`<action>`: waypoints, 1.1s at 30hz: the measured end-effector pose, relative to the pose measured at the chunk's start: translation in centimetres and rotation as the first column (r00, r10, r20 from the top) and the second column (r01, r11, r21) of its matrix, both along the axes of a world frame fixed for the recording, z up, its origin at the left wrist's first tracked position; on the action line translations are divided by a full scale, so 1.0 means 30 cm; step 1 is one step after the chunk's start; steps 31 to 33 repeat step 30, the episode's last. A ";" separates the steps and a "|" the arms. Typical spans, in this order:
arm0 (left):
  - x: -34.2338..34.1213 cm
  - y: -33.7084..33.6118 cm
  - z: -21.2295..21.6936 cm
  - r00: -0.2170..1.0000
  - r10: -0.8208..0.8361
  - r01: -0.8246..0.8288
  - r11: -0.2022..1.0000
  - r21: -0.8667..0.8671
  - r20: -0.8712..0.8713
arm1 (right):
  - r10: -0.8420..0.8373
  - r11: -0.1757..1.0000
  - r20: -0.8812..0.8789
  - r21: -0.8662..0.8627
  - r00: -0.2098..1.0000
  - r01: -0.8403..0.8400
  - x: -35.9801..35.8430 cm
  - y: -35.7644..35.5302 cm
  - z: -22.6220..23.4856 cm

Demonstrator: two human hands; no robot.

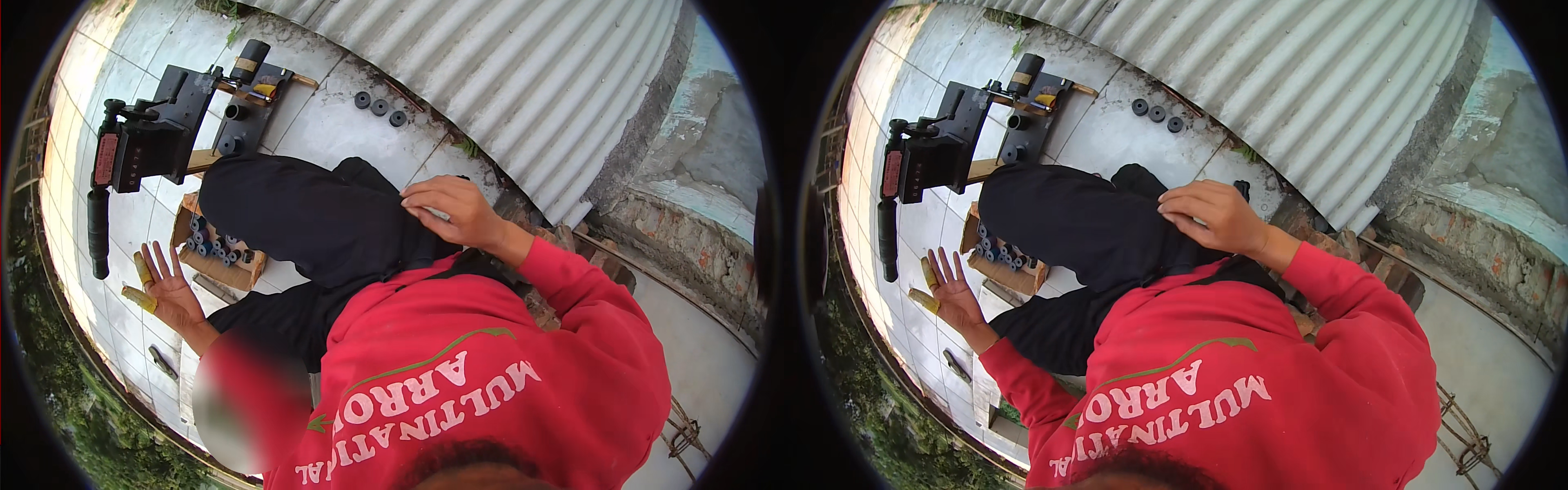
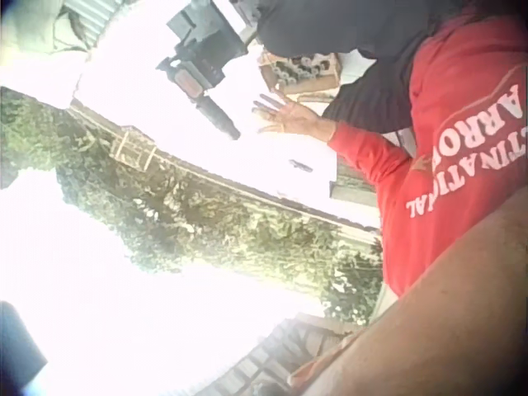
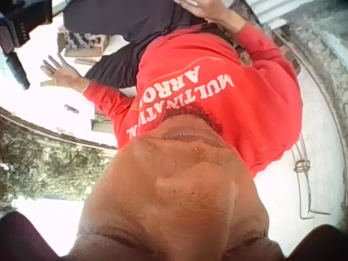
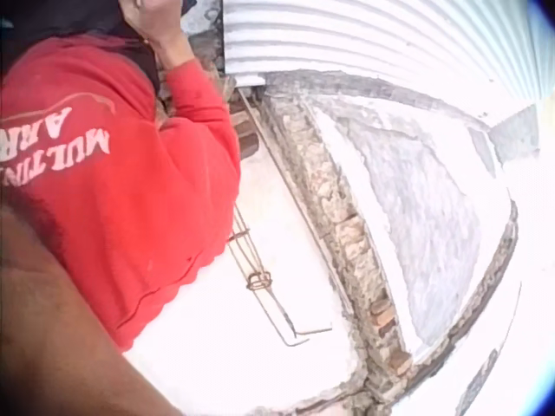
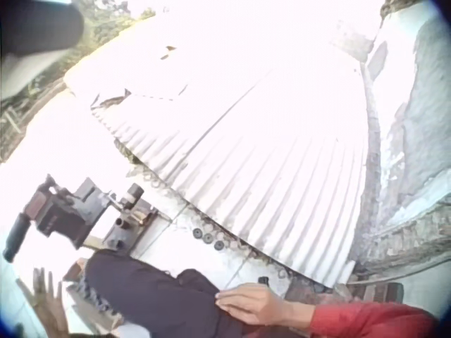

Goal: The person is seen assembling mechanical parts using a lathe and various tools.

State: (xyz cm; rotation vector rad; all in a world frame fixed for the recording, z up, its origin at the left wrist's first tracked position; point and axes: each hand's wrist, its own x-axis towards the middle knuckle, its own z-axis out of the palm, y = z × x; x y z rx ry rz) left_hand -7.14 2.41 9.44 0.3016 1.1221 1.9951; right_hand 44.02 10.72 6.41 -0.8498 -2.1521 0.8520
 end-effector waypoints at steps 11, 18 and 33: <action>-0.342 -0.434 -0.278 0.323 -0.940 -0.281 0.013 -0.959 -0.107 | -0.646 -0.261 0.589 -0.768 0.485 0.584 0.378 -0.254 -0.621; -0.251 -0.406 -0.263 0.256 -0.955 -0.462 0.017 -0.887 -0.152 | -0.531 -0.397 0.802 -0.519 0.272 0.757 0.386 -0.354 -0.979; 0.019 -0.332 -0.047 0.625 -0.664 0.192 0.641 -0.743 -0.411 | -0.274 0.624 0.051 -0.750 0.960 0.218 -0.025 0.124 -0.423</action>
